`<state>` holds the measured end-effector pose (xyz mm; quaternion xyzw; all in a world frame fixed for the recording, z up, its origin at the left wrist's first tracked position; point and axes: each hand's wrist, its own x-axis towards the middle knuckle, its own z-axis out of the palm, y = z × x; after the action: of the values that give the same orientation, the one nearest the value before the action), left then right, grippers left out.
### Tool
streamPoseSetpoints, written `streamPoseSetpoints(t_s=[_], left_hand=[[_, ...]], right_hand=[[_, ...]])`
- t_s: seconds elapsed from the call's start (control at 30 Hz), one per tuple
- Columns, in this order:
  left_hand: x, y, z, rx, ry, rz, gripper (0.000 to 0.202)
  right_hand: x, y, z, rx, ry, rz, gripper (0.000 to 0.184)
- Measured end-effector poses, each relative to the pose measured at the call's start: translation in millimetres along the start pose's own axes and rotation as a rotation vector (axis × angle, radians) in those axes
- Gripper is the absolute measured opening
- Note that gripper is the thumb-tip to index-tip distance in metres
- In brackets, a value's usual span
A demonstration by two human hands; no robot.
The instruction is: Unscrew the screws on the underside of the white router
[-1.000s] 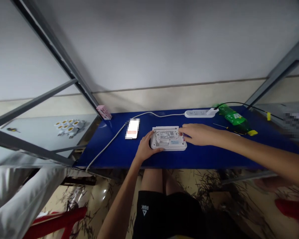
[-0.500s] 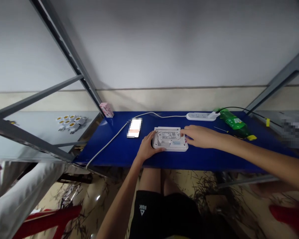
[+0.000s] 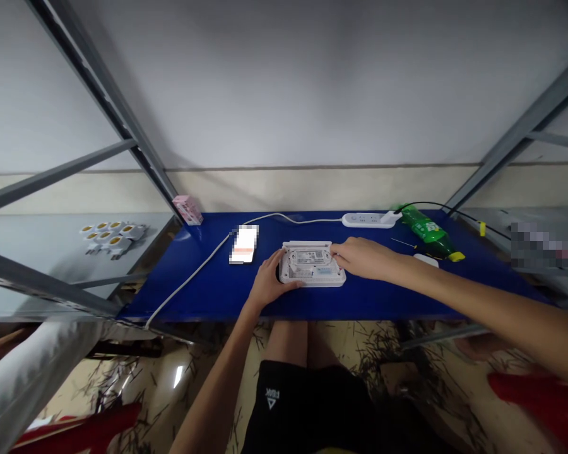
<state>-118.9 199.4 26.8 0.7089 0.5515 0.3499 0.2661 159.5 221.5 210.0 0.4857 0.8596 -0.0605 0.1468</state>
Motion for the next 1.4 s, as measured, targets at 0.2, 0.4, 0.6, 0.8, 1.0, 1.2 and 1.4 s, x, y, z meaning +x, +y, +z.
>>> streamPoseSetpoints(t_s=[0.2,0.4,0.6,0.8,1.0,1.2,1.4], left_hand=[[-1,-1,0.5,-0.001,-0.001,-0.012,0.115],[-1,-1,-0.7,0.021,-0.003,-0.023,0.113],[-1,0,-1.3,0.065,-0.010,-0.039,0.110],[-2,4,-2.0,0.062,-0.015,-0.052,0.108],[-3,6,-2.9,0.040,-0.003,-0.066,0.109],[-3,4,-3.4,0.063,-0.012,-0.064,0.109],[-2,4,-3.7,0.073,-0.015,-0.061,0.110]], right_hand=[[-3,-1,-1,-0.005,0.028,0.006,0.026],[-6,3,-2,0.042,0.062,-0.037,0.018],[-5,6,4,0.062,0.087,-0.036,0.022],[-5,7,8,0.080,0.082,0.019,0.022],[-2,10,8,0.079,0.111,-0.086,0.015],[0,11,11,0.122,0.136,-0.132,0.020],[-1,16,14,0.179,0.099,-0.074,0.024]])
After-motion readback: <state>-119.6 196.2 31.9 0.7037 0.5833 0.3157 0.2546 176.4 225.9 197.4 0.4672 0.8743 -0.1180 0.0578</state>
